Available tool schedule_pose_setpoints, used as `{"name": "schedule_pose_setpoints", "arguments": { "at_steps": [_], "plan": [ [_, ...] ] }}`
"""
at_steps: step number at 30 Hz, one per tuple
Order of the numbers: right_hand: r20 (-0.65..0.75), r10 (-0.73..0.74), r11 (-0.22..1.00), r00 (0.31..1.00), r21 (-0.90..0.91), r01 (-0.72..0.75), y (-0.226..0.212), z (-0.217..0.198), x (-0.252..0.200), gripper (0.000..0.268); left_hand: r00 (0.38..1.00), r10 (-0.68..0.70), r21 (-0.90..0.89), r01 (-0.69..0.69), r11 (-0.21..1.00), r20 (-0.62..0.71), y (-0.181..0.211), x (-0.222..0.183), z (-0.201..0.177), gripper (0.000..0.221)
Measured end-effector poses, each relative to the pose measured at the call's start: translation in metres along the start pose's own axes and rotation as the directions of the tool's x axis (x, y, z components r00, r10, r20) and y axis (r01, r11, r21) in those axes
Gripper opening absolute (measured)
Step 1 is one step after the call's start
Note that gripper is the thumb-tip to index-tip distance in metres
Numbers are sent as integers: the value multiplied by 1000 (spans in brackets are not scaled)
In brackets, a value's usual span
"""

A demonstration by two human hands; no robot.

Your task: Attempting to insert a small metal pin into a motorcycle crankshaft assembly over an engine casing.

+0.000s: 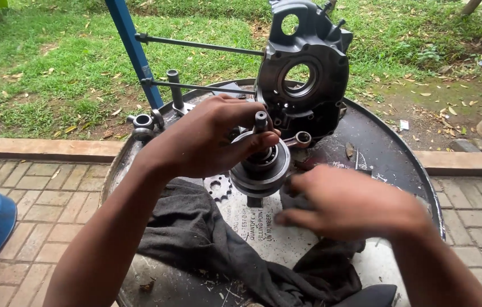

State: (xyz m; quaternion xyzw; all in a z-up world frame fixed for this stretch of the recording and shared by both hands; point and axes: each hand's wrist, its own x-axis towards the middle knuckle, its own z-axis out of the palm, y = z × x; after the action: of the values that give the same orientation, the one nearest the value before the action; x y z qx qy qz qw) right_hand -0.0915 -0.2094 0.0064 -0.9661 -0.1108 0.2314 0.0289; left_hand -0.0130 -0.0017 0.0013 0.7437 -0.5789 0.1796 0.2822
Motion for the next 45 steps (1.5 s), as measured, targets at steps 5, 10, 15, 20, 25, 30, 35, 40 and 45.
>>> {"name": "schedule_pose_setpoints", "arguments": {
  "at_steps": [5,10,15,20,25,30,35,40,45],
  "plan": [
    [-661,-272,876,700,131,464,23,-2,9,36,1000,20,30,-20,999,-17,-5,0,0,18],
    [-739,-304,671,601,282,686,18,1,24,78,997,51,37,-49,998,-56,-16,-4,5,17],
    [-940,-22,520,342,281,806,22,10,43,20,991,76,53,-70,996,-113,-16,-6,5,20],
    [-946,-120,652,303,155,742,13,11,40,20,981,53,55,-44,998,-187,-33,-12,12,27],
    [-906,-198,744,374,110,659,8,9,45,21,980,80,26,-76,997,-184,-32,-14,9,24],
    [-668,-289,940,686,-62,337,14,-26,49,30,965,148,36,-143,989,-215,-38,-11,11,27],
    [-210,155,988,965,49,-148,-3,-60,41,25,966,108,38,-101,994,-234,-38,-10,10,29],
    [-65,216,975,974,72,-211,30,-43,52,32,989,1,-29,-5,1000,-147,-45,-9,15,28],
    [-68,142,990,988,28,-140,33,-35,74,32,981,8,-37,-15,999,-195,-44,-9,16,32]
  ]
}}
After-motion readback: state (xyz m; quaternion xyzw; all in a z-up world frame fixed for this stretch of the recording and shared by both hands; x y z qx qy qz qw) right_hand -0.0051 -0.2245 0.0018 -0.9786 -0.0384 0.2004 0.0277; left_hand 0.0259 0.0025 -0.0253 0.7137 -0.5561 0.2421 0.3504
